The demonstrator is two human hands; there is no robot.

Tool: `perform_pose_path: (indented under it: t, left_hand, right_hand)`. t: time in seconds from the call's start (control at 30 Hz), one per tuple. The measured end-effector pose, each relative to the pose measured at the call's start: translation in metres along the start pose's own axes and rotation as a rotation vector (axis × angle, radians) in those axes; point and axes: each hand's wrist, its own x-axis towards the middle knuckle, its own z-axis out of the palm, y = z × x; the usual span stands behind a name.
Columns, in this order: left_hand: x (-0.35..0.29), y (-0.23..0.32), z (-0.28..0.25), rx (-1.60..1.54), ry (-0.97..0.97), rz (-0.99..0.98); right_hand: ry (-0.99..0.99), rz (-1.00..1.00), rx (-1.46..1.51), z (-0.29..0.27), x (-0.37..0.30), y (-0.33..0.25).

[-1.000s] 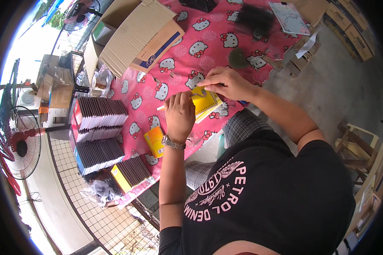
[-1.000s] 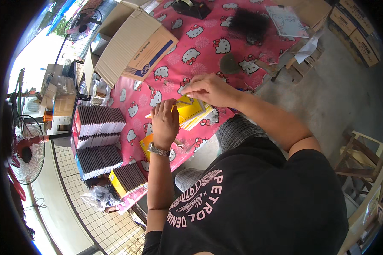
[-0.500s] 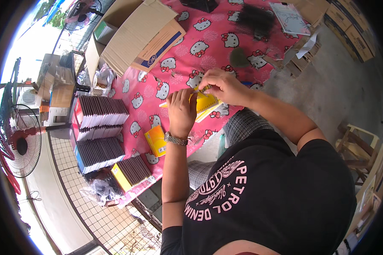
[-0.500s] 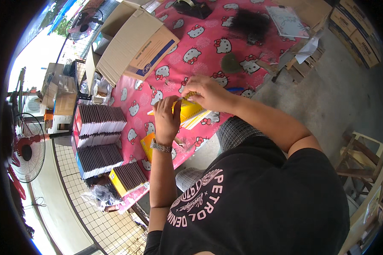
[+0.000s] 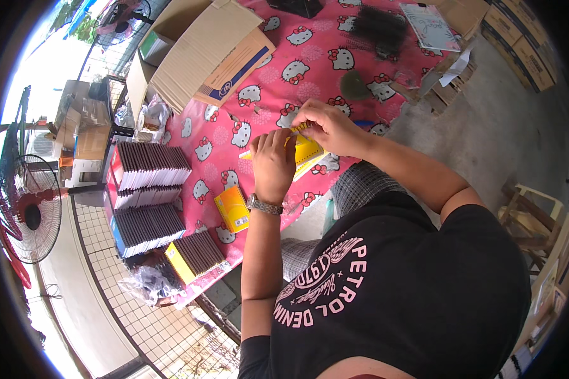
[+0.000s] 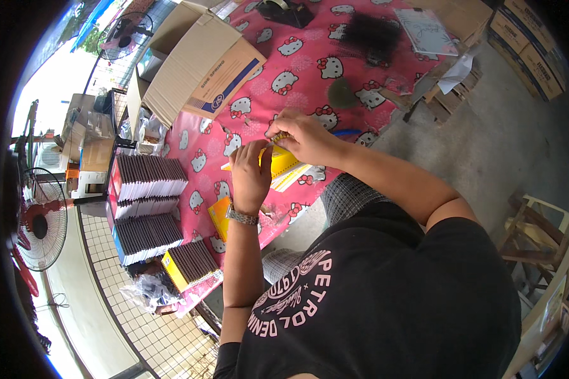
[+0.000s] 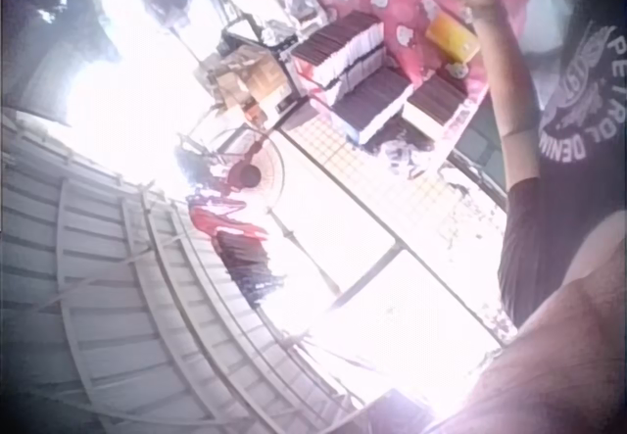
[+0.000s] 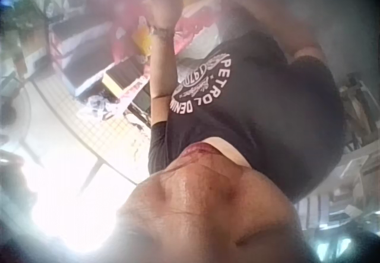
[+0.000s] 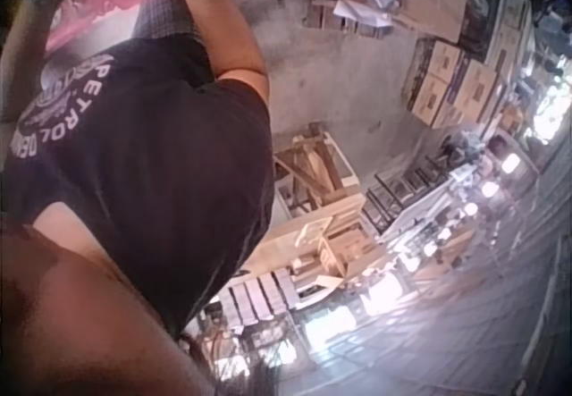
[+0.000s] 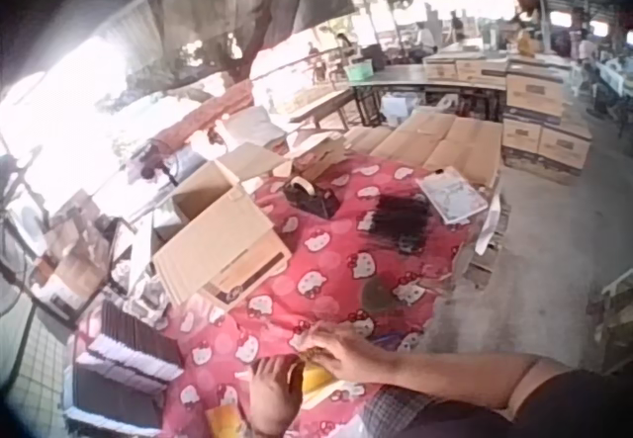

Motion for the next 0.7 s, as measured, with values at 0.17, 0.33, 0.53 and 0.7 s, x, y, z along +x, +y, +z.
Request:
perform_pose_path:
  t: [0.17,0.33,0.53,0.7]
  left_hand:
    - [-0.003,0.001,0.002,0.002,-0.007,-0.006]
    - [-0.007,0.009,0.004,0.012,0.053,0.009]
    - [-0.013,0.015,0.001,0.097,-0.017,0.009]
    - [-0.007,0.005,-0.001,0.077,-0.049,0.020]
  right_hand:
    - [-0.066,-0.023,-0.082,-0.005,0.002,-0.010]
    - [-0.105,0.047,-0.264,-0.004,0.001,-0.015]
    - [-0.177,0.525,-0.089,-0.050,0.022,0.016]
    - [-0.778,0.271,-1.044,-0.088,0.019,0.100]
